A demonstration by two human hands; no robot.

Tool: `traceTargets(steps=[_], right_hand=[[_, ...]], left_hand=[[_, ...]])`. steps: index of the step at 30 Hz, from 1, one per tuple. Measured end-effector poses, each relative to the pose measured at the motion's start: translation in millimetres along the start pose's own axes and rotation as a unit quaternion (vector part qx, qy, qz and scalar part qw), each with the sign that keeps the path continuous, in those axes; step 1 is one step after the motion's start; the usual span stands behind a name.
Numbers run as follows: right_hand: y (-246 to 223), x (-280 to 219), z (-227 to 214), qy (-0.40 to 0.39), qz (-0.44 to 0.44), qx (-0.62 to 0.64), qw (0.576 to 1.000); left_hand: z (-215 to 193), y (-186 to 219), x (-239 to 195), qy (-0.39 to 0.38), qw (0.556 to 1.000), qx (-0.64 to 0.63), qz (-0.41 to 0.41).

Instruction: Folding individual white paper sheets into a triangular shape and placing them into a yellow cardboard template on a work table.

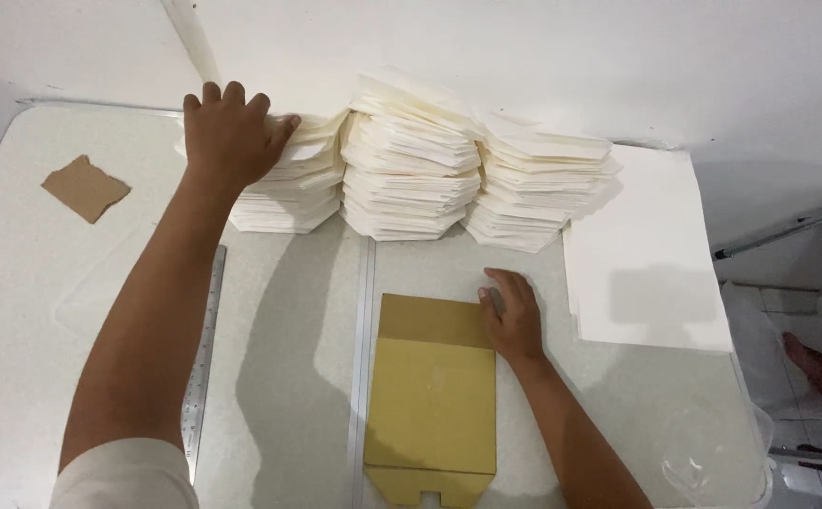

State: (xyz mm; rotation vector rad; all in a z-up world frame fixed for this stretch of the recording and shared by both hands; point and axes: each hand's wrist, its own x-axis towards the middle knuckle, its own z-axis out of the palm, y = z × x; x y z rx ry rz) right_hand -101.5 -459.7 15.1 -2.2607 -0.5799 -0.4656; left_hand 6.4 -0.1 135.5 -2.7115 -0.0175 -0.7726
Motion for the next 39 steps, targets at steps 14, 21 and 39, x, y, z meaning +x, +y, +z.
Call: traceTargets(steps=[14,21,39], right_hand=[[15.6,2.3,-6.8,0.072,0.057,-0.062,0.994],[21.8,1.4,-58.4,-0.007,0.218,-0.339,0.915],[29.8,-9.9,-135.4,-0.177,0.401,-0.258,0.861]], left_hand=[[-89.3,70.3,-26.5,0.006,0.974,-0.218,0.055],[-100.1,179.6,-151.1,-0.171,0.903,-0.312,0.242],[-114.4,207.9,-181.6,-0.359,0.868,-0.294,0.174]])
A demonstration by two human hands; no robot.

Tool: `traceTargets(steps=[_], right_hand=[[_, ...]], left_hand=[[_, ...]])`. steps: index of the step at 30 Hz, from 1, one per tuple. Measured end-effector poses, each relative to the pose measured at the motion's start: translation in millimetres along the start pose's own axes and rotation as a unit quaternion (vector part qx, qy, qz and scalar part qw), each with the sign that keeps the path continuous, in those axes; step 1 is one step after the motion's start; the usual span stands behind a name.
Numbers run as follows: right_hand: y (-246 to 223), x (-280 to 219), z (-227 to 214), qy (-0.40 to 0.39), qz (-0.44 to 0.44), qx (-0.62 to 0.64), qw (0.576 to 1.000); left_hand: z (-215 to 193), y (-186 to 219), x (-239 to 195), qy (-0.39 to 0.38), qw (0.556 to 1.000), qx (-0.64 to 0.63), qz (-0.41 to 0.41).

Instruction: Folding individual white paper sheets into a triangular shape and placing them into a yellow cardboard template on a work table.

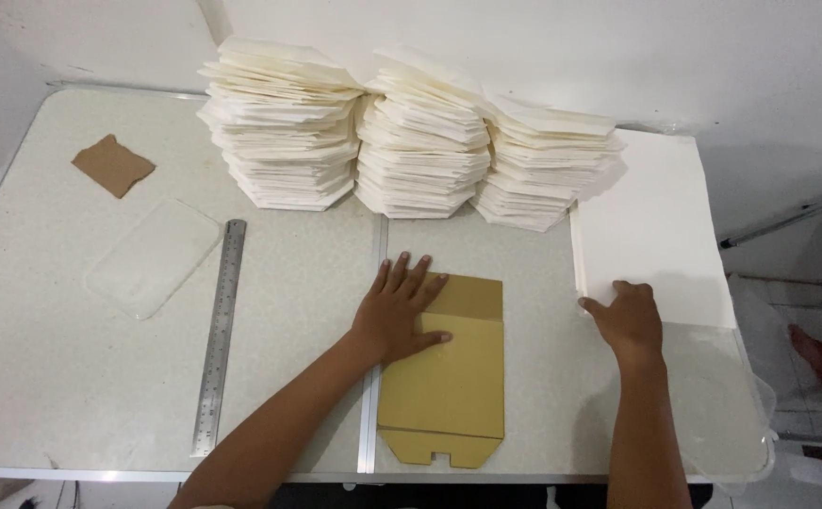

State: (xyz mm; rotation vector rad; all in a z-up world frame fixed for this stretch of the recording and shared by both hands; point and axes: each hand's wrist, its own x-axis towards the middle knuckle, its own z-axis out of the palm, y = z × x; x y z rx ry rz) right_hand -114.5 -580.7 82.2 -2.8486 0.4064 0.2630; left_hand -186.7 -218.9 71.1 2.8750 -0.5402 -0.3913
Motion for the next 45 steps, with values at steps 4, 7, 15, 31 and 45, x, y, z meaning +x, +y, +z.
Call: traceTargets(steps=[4,7,15,31,45], right_hand=[[3.7,6.1,0.6,-0.027,-0.001,0.025,0.999],[-1.2,2.5,-3.9,-0.017,-0.004,0.005,1.000],[24.4,18.0,14.3,-0.002,-0.010,0.003,1.000],[-110.5,-83.3,36.1,-0.076,-0.071,0.513,0.852],[-137.5,-103.6,32.7,-0.074,-0.271,0.308,0.909]], left_hand=[[-15.3,7.3,-6.0,-0.016,1.000,-0.010,-0.018],[-12.5,6.1,-3.9,-0.030,0.999,0.008,-0.018],[-16.0,3.1,-5.0,-0.024,0.999,-0.011,-0.036],[-0.5,23.1,-17.9,0.157,0.929,-0.302,0.147],[26.6,-168.8,2.3,0.362,0.803,-0.407,-0.240]])
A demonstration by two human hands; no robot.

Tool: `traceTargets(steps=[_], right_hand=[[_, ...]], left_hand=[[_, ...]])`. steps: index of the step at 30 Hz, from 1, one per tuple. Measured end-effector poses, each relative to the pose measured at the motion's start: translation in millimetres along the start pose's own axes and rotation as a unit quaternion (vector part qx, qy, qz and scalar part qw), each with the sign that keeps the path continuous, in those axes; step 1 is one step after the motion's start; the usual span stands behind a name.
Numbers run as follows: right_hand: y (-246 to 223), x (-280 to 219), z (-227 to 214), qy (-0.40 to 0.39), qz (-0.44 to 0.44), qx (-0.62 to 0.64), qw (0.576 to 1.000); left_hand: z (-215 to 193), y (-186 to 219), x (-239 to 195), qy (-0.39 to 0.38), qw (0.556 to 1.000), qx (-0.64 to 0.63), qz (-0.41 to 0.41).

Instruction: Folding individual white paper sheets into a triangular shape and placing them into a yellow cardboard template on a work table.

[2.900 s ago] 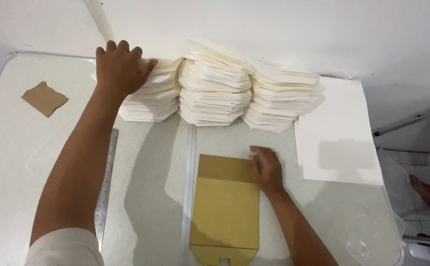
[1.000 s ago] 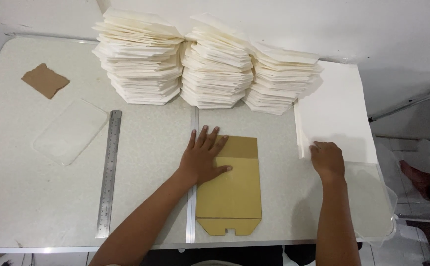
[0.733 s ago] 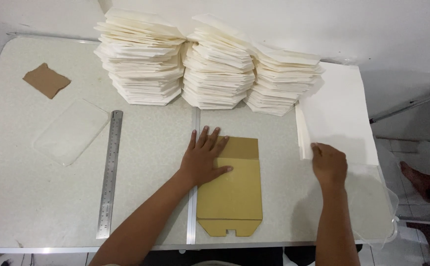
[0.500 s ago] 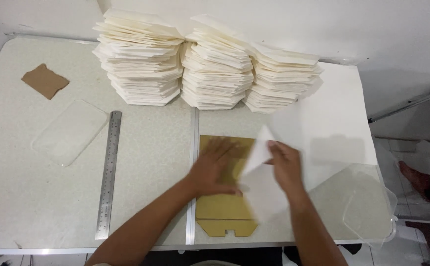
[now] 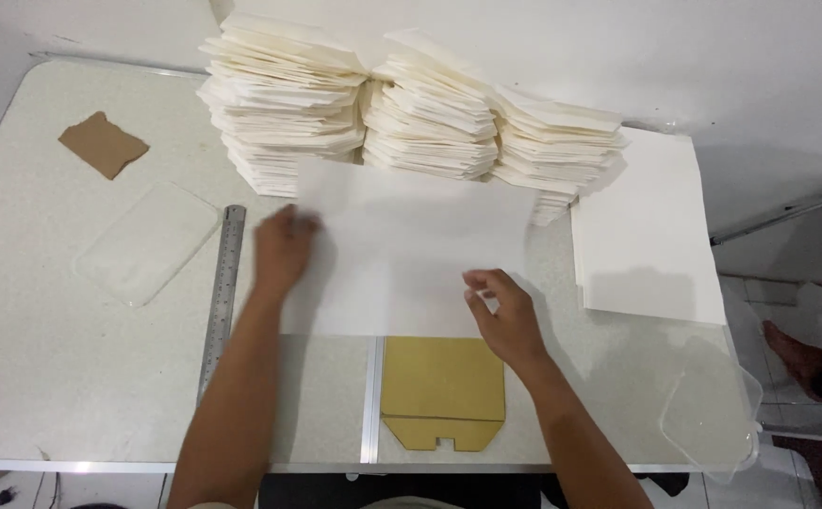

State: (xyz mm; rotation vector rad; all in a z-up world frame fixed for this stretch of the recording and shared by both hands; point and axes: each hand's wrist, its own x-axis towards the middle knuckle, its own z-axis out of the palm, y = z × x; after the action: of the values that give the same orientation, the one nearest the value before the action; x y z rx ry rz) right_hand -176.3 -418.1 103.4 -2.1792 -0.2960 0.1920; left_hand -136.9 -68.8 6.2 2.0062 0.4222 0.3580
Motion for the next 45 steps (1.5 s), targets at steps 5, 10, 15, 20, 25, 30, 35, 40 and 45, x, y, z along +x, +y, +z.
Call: traceTargets(steps=[5,10,15,20,25,30,35,40,45], right_hand=[[-10.8,0.5,-20.2,-0.160,0.091,-0.244,0.952],[-15.8,12.4,-25.3,-0.198,0.093,-0.234,0.947],[2.8,30.5,-19.7,-0.216,0.071,-0.301,0.926],[23.3,46.9,-23.6,-0.229,0.079,-0.336,0.910],[14.4,44.9,-47.9,-0.204,0.152,-0.123,0.959],[79.3,32.1,-113.4,-0.058,0.147,0.067,0.985],[122.1,4.1,-231.6,0.118,0.122,0.055,0.984],[47.9,-41.9,-269.5,0.443,0.362,0.109,0.813],[56.5,-25.9,-275.7,0.384,0.173,0.059,0.905]], left_hand=[[-44.0,-27.1,17.8,0.061,0.995,0.064,-0.044],[-69.3,-17.3,6.6,0.145,0.949,0.281,0.006],[-55.2,-1.5,-3.3,0.157,0.898,0.410,0.021],[-37.9,-3.5,-4.6,0.181,0.860,0.473,0.061],[-34.7,11.5,-15.7,0.139,0.909,0.392,0.017],[-29.6,10.2,-11.6,0.111,0.960,0.256,-0.001],[-22.6,16.7,-11.0,0.013,0.993,0.120,-0.011],[-4.5,37.8,-28.1,-0.116,0.982,0.142,-0.038],[4.1,70.6,-64.4,-0.162,0.975,0.103,-0.114]])
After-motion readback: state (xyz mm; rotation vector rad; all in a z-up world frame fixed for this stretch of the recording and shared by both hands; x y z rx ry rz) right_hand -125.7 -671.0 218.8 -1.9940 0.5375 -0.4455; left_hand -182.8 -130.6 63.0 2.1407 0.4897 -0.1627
